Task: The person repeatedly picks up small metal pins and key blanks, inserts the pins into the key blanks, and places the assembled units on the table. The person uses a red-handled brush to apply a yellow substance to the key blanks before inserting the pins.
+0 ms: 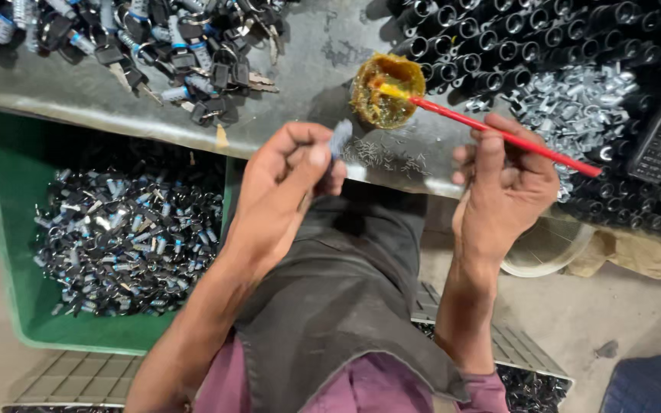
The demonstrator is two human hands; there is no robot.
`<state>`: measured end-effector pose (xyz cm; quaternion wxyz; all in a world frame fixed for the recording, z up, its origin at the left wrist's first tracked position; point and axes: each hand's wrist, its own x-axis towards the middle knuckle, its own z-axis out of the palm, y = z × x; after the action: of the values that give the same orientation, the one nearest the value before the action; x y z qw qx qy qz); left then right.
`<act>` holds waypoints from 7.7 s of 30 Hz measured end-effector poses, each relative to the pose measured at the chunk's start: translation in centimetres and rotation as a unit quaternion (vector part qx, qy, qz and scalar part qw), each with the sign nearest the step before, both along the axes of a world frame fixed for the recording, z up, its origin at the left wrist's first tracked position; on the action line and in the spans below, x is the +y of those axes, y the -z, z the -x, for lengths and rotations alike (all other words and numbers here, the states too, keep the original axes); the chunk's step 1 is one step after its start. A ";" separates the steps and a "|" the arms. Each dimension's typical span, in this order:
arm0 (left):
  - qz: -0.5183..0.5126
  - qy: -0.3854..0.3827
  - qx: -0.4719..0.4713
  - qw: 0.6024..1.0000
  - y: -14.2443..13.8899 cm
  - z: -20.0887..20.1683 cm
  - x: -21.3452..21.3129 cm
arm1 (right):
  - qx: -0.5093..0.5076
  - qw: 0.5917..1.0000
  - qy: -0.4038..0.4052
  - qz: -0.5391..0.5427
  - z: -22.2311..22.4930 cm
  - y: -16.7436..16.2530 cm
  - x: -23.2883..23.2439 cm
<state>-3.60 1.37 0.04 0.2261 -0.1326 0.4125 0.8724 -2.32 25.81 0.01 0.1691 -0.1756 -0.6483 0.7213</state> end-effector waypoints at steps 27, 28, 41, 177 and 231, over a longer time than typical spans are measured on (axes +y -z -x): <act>0.662 0.283 0.314 0.619 0.5 -4.8 -18.1 | -0.107 0.877 -0.305 -0.357 -1.9 -0.8 -6.0; 0.667 0.255 0.289 0.637 0.5 -5.2 -19.0 | -0.080 0.873 -0.296 -0.378 -2.1 -0.2 -6.8; 0.775 0.006 0.280 0.566 1.8 4.5 -10.9 | -0.015 0.858 -0.246 -0.451 -1.1 2.4 -8.8; 0.394 -0.105 0.176 0.896 0.8 3.5 -10.5 | -0.013 0.771 -0.329 -0.546 3.2 1.3 -12.1; -0.095 0.034 -0.092 0.991 0.1 -4.3 -2.1 | 0.060 0.969 -0.214 -0.107 -2.8 0.2 -9.6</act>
<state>0.66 -0.77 -0.02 0.3046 -0.1762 0.3095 0.8834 0.47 16.20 -0.24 0.0673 0.0300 -0.7332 0.6760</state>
